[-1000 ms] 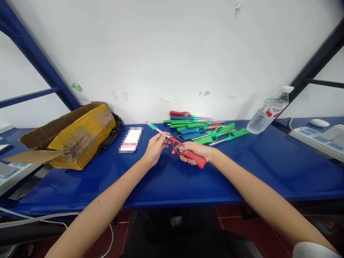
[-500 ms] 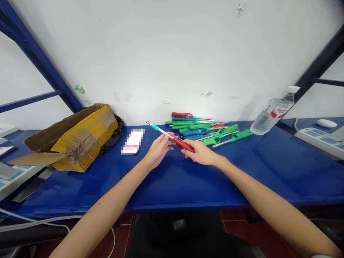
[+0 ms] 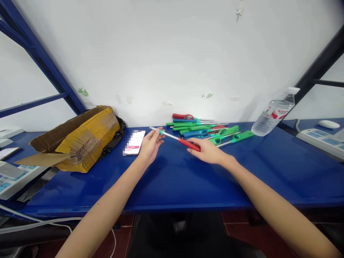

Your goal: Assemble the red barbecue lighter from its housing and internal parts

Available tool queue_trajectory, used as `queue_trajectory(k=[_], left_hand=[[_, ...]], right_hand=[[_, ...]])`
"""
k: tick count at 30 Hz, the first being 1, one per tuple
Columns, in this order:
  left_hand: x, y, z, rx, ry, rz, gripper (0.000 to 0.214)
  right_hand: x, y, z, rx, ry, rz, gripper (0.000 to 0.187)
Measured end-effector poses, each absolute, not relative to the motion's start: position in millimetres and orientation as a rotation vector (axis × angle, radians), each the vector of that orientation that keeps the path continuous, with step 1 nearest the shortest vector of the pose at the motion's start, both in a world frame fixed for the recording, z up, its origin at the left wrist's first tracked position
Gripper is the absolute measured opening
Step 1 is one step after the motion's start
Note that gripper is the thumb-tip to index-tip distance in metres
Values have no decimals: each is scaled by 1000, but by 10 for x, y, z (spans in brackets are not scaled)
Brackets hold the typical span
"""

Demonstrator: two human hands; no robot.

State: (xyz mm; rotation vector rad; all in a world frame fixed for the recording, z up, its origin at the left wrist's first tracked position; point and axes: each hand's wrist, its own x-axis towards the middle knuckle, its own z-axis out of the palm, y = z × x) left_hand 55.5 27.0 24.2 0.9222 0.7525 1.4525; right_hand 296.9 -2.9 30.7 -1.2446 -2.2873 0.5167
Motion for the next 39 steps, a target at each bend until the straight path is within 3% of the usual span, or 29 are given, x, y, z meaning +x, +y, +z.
queue_trajectory(k=[5, 15, 25, 32, 39], left_hand=[[610, 203, 218, 1007, 794, 1379, 36], [710, 87, 190, 1199, 696, 1141, 39], [749, 68, 79, 1305, 673, 1092, 39], [807, 52, 44, 1236, 759, 1175, 41], [812, 33, 72, 1246, 888, 1191, 37]], right_hand=[[2914, -65, 315, -1164, -2231, 747, 24], [2776, -146, 335, -1045, -2014, 1440, 28], [2752, -159, 275, -975, -1886, 1613, 30], [2728, -159, 207, -846, -1603, 1956, 32], [2730, -164, 214, -892, -1641, 1921, 33]])
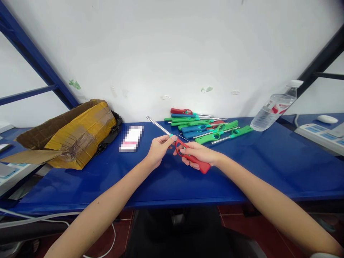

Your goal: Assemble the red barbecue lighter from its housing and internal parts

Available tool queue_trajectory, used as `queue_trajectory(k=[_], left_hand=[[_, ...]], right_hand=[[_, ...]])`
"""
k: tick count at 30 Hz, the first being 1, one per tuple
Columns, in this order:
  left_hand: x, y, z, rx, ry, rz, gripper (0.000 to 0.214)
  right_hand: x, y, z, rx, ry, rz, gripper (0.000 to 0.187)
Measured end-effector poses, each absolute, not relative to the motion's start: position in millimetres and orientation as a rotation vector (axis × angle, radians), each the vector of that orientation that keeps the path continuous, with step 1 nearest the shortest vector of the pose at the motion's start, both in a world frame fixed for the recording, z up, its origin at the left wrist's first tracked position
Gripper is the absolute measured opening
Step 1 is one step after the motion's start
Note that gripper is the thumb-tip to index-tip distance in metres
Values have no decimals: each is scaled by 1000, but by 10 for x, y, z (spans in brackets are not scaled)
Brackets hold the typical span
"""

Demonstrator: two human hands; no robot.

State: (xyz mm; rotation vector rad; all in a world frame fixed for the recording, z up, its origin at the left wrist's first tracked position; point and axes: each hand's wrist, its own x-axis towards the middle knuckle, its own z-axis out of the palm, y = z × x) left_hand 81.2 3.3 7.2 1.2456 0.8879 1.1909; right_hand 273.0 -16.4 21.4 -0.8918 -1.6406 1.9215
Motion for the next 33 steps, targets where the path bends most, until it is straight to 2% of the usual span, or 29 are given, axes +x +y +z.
queue_trajectory(k=[6, 12, 17, 22, 29, 33], left_hand=[[812, 21, 108, 1215, 987, 1190, 44], [813, -39, 231, 1094, 711, 1133, 48], [800, -50, 255, 1059, 572, 1104, 38], [830, -22, 144, 1082, 701, 1143, 43], [825, 57, 141, 1050, 829, 1186, 51], [752, 101, 202, 995, 856, 1156, 54]], right_hand=[[2700, -175, 232, -937, -1671, 1868, 34], [2744, -166, 254, -908, -1633, 1960, 35], [2760, -176, 285, -839, -1540, 2076, 35], [2740, -189, 254, -872, -1544, 2067, 32], [2673, -208, 255, -935, -1480, 1858, 28], [2717, -210, 342, -842, -1413, 1860, 35]])
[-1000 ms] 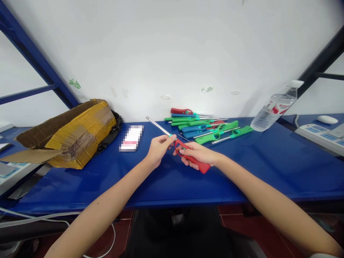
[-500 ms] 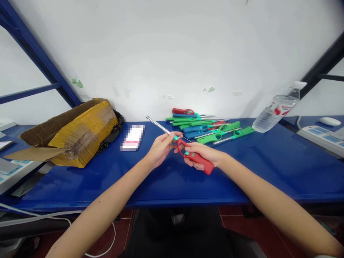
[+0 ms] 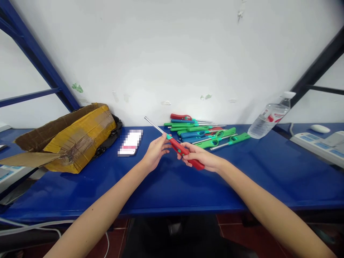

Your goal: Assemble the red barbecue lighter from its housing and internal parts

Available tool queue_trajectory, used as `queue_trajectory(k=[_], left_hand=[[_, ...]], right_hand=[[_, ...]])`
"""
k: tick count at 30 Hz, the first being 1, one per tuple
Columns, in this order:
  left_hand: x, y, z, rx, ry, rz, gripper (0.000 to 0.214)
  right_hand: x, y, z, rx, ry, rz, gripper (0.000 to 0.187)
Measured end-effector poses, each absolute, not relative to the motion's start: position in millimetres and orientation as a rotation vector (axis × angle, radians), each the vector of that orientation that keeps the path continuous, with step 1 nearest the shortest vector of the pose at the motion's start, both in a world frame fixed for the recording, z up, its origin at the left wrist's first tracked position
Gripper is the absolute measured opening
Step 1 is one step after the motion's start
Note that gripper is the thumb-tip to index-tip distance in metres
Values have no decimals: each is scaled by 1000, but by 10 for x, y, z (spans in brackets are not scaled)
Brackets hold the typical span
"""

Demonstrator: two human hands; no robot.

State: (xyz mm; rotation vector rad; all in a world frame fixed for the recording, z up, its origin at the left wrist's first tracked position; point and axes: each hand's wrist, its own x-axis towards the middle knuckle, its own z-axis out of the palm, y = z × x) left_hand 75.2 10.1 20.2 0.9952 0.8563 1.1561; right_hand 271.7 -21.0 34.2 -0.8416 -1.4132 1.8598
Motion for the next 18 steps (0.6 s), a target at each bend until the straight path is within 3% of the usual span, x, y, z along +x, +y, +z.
queue_trajectory(k=[6, 10, 13, 18], left_hand=[[731, 95, 157, 1005, 915, 1107, 54], [764, 21, 86, 1482, 977, 984, 56], [786, -123, 92, 1922, 896, 888, 36], [854, -332, 124, 2395, 636, 618, 39]], right_hand=[[2931, -164, 333, -847, -1279, 1811, 41], [3125, -146, 323, -924, -1453, 1791, 39], [3233, -163, 353, -1016, -1593, 1775, 39], [3454, -204, 391, -1131, -1785, 1643, 54]])
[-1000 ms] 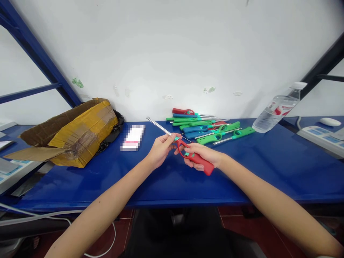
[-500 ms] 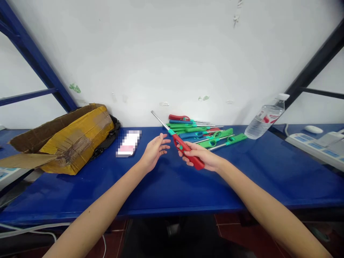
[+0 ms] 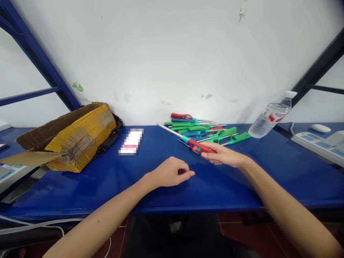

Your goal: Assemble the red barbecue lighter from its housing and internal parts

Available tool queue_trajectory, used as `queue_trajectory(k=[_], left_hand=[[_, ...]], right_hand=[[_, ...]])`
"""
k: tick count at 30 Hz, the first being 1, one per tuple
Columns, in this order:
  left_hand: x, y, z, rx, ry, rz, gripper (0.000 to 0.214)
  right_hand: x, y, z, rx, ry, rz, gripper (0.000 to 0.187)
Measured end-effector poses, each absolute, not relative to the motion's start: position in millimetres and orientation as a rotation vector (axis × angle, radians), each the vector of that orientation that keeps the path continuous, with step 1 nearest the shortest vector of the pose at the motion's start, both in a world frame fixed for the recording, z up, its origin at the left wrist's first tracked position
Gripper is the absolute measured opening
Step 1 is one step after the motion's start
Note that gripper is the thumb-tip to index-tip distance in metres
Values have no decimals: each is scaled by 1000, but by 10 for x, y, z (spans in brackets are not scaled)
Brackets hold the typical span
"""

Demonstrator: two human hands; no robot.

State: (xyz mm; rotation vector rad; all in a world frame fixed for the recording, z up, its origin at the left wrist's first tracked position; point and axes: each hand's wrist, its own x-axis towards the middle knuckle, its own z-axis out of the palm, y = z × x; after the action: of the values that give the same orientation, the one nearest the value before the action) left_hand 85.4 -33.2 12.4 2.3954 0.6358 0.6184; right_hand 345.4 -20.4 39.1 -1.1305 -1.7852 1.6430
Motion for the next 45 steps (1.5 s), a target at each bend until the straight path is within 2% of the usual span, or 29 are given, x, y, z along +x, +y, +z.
queue_trajectory(k=[3, 7, 15, 24, 30, 45], left_hand=[[889, -344, 90, 2438, 589, 561, 40], [886, -313, 69, 2423, 597, 589, 39], [795, -295, 180, 2386, 701, 924, 40], [876, -283, 8, 2543, 650, 657, 41], [879, -297, -3, 2548, 660, 647, 40], [908, -371, 8, 2534, 619, 674, 35]], right_hand=[[3686, -230, 382, -1211, -1817, 1520, 58], [3950, -276, 351, -1277, -1718, 1533, 56], [4060, -312, 282, -1337, -1859, 1515, 64], [4019, -251, 222, -1349, -1951, 1382, 57], [3995, -251, 162, -1316, -1823, 1515, 66], [4020, -195, 88, -1311, -1826, 1515, 54]])
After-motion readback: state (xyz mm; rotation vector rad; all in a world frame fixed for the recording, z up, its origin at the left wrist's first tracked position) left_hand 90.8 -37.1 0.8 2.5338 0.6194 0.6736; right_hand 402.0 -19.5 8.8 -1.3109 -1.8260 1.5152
